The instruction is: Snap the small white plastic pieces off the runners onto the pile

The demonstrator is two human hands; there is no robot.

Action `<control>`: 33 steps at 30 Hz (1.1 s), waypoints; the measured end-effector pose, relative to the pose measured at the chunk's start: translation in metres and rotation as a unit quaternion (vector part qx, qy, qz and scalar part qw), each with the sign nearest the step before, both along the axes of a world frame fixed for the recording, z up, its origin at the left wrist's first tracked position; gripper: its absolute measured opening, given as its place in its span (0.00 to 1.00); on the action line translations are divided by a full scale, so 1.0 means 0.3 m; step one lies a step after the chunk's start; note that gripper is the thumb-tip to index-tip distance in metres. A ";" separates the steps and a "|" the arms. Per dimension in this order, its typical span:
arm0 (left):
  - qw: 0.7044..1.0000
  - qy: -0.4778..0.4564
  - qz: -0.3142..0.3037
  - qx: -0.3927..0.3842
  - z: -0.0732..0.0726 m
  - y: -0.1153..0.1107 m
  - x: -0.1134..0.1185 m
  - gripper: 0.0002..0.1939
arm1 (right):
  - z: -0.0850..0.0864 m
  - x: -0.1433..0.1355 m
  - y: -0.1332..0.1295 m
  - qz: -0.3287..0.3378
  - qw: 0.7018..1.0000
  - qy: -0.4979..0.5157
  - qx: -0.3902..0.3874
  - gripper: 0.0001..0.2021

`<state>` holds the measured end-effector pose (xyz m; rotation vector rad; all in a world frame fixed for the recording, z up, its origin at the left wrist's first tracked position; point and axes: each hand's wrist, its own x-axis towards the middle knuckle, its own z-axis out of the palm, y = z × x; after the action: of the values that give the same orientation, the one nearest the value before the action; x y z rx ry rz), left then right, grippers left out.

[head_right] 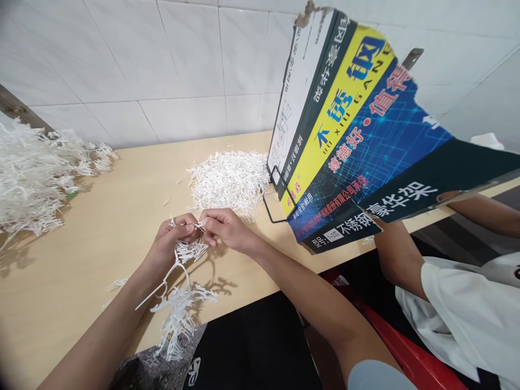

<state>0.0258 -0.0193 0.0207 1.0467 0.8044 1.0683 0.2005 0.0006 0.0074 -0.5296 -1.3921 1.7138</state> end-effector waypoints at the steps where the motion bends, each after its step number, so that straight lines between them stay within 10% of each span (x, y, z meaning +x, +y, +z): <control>1: 1.000 -0.016 -0.007 0.001 0.000 -0.002 -0.002 0.15 | 0.002 -0.002 -0.003 0.018 0.999 0.028 -0.023 0.14; 6: 0.996 -0.087 -0.005 -0.003 -0.005 -0.008 -0.007 0.16 | 0.021 -0.005 -0.001 0.016 0.992 0.091 -0.087 0.14; 14: 0.996 0.018 0.052 0.075 -0.034 0.015 0.012 0.12 | 0.022 0.029 0.051 -0.326 0.940 -0.103 0.001 0.17; 27: 0.965 0.133 0.116 0.195 -0.040 0.033 0.004 0.11 | 0.016 0.024 0.036 -0.170 0.969 -0.175 0.032 0.18; 33: 0.963 0.156 0.163 0.146 -0.023 0.015 0.008 0.14 | 0.014 0.014 0.030 -0.209 0.958 -0.189 0.054 0.11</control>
<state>0.0282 -0.0147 0.0140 1.3884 1.1229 1.3493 0.2047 0.0096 0.0117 -1.0488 -1.4937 1.2281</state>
